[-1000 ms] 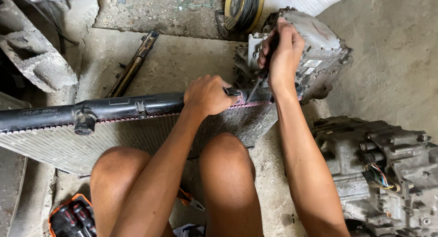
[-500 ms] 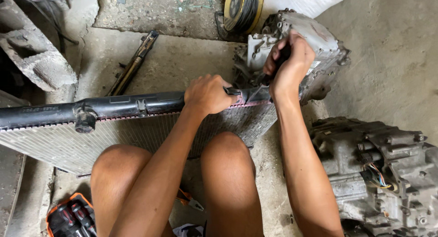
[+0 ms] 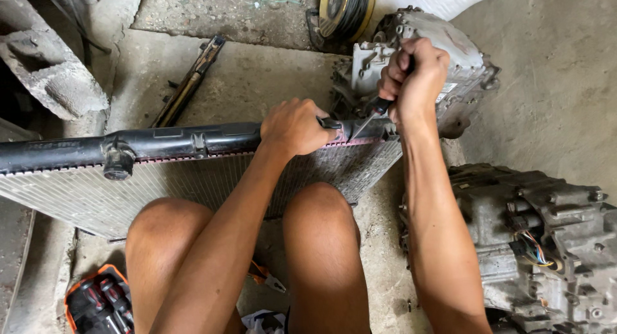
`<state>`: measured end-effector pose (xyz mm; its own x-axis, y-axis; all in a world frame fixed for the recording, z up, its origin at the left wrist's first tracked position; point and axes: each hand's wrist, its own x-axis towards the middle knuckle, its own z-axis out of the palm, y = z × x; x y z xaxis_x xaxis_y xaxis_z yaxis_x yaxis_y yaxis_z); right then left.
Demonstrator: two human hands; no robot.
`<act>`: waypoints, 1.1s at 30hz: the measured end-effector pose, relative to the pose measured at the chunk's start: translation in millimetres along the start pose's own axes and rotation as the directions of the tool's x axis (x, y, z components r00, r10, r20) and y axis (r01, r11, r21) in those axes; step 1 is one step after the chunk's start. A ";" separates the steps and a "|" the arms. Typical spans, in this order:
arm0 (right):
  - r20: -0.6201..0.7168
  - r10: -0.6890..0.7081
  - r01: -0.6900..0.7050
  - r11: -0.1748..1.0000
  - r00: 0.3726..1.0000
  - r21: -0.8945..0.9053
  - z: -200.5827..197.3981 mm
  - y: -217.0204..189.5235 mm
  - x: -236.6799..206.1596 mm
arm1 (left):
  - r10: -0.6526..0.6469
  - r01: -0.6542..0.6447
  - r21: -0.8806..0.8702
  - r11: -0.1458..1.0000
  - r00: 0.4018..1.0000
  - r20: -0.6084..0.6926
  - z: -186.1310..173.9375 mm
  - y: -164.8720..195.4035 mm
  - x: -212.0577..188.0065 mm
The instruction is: The person uses pliers and a screwdriver to remove a hose clamp from a car radiator. They then use the screwdriver to pry at the radiator's edge.
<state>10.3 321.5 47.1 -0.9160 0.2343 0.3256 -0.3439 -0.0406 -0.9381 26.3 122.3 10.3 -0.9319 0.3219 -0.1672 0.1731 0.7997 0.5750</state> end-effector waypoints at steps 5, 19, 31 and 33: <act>0.057 0.062 -0.068 0.993 0.996 0.102 -1.8 -2.3 0.6 | 0.009 -0.009 0.023 1.000 1.000 -0.002 1.4 -1.9 0.6; -0.161 -0.065 0.083 0.991 0.985 0.105 5.4 -4.1 -21.7 | 0.027 -0.026 0.028 0.999 1.000 -0.016 3.3 -3.8 3.7; -0.173 -0.088 0.106 0.990 0.981 0.095 11.9 1.5 -22.9 | -0.004 0.004 0.006 1.000 1.000 0.020 -0.3 0.5 1.2; -0.183 -0.130 0.144 0.987 0.975 0.069 14.4 2.5 -24.5 | -0.009 0.009 0.002 1.000 1.000 0.024 -0.6 0.9 0.9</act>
<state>28.9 301.7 38.5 -0.8104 0.4112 0.4173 -0.4856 -0.0730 -0.8711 25.5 123.1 11.2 -0.9254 0.3269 -0.1918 0.1655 0.8036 0.5717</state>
